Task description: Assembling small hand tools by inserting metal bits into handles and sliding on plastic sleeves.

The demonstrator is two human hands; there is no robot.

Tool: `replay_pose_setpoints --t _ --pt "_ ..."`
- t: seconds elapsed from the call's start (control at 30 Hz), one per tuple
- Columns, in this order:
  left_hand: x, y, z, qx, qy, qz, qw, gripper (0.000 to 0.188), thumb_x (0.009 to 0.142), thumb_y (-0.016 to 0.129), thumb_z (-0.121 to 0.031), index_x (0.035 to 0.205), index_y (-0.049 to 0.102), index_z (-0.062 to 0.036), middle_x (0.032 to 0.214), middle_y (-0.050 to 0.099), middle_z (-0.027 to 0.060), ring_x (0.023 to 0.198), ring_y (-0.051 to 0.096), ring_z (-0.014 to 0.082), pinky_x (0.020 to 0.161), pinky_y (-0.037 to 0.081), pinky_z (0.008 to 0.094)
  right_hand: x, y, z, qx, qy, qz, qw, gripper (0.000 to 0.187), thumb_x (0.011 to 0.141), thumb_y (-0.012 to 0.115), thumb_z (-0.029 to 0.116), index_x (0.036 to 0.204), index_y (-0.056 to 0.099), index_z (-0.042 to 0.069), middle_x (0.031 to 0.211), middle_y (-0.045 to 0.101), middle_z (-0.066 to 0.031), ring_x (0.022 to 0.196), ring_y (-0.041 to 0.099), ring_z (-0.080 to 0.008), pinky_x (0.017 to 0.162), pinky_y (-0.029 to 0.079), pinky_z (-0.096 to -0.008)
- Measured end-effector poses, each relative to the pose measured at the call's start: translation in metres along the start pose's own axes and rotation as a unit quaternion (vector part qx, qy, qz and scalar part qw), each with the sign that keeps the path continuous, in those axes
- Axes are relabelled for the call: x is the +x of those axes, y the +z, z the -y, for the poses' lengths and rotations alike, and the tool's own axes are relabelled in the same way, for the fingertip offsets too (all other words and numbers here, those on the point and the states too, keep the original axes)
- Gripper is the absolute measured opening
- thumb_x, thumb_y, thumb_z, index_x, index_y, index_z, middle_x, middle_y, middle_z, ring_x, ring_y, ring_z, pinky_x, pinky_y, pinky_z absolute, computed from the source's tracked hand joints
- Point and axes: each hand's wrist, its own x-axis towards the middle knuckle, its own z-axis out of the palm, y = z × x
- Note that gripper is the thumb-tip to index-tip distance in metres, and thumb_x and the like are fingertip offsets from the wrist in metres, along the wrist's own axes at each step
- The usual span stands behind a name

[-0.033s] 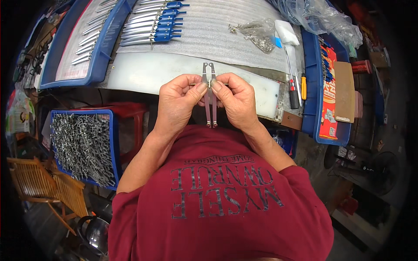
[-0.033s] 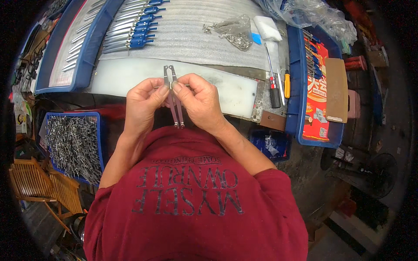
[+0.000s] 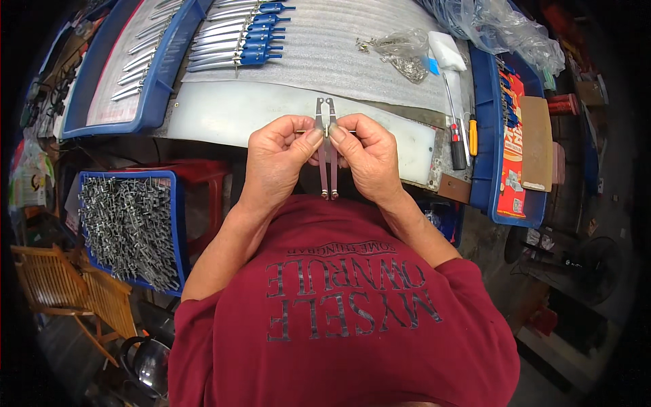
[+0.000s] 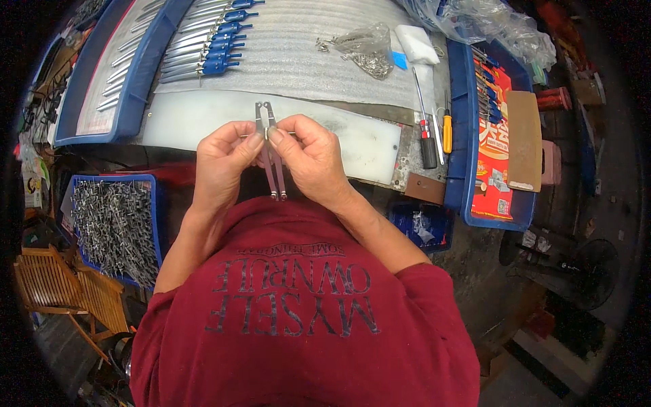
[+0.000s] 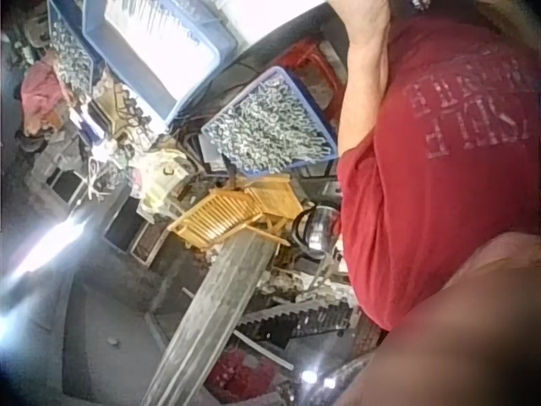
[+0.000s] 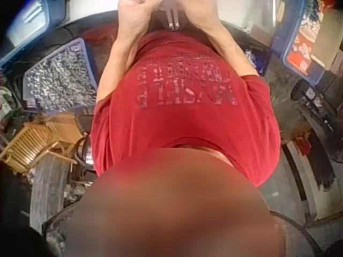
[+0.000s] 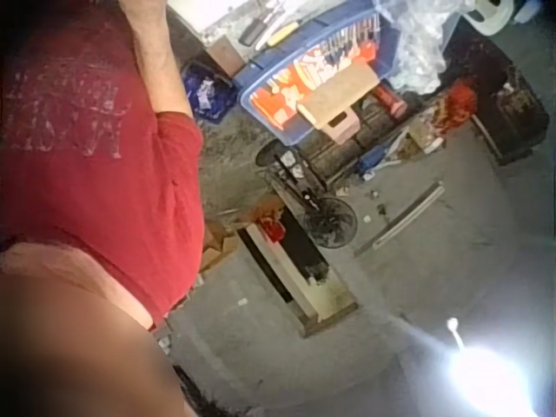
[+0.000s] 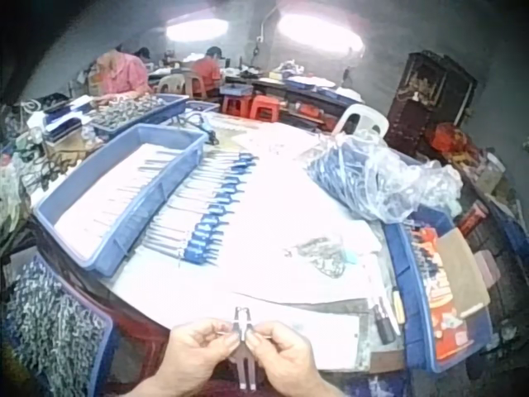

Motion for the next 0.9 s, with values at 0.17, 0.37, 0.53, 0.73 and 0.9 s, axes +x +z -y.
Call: replay_pose_setpoints --t 0.17,0.37,0.53,0.73,0.9 --pt "0.0 0.0014 -0.003 0.009 0.004 0.015 1.0 0.012 0.08 0.054 -0.005 0.087 0.055 0.0039 0.07 0.058 0.0031 0.06 0.053 0.0058 0.053 0.042 0.0171 0.0001 0.0003 0.0009 -0.001 -0.004 0.0 1.0 0.012 0.083 0.051 0.013 0.083 0.053 0.001 0.063 0.049 0.0026 0.051 0.04 -0.0011 0.044 0.032 -0.0146" --pt "0.0007 0.0018 -0.0023 0.019 0.01 0.014 1.0 0.011 0.08 0.054 -0.004 0.086 0.056 0.004 0.07 0.058 0.003 0.059 0.053 0.0058 0.053 0.042 0.0173 0.001 0.0 0.0022 0.01 0.001 -0.001 1.0 0.012 0.083 0.051 0.013 0.083 0.053 0.001 0.063 0.049 0.0029 0.051 0.04 -0.0012 0.045 0.033 -0.0147" --pt "0.0024 0.0014 -0.0025 0.02 0.005 0.006 1.0 0.01 0.079 0.055 -0.004 0.085 0.056 0.0042 0.069 0.058 0.0028 0.059 0.053 0.0054 0.052 0.042 0.0173 0.0029 -0.0027 0.0037 -0.001 0.02 0.009 1.0 0.012 0.082 0.051 0.01 0.08 0.054 -0.002 0.067 0.055 0.0002 0.062 0.046 -0.0026 0.053 0.039 -0.0174" --pt "0.0036 0.0013 -0.0009 0.041 0.012 0.007 0.999 0.011 0.079 0.056 -0.004 0.084 0.057 0.0044 0.068 0.058 0.003 0.058 0.052 0.0052 0.052 0.042 0.0172 0.003 -0.003 0.0069 0.023 0.029 0.019 0.999 0.013 0.083 0.051 0.009 0.08 0.053 -0.002 0.068 0.057 -0.0016 0.063 0.049 -0.0036 0.055 0.041 -0.0179" --pt "0.0039 0.0033 -0.0003 0.045 0.016 0.003 0.999 0.011 0.079 0.056 -0.005 0.085 0.057 0.0045 0.067 0.058 0.0033 0.058 0.052 0.0055 0.052 0.043 0.0176 0.0034 -0.0034 0.0024 0.022 0.017 0.016 0.999 0.012 0.083 0.052 0.012 0.082 0.053 0.001 0.062 0.049 0.0025 0.05 0.039 -0.0013 0.043 0.031 -0.015"
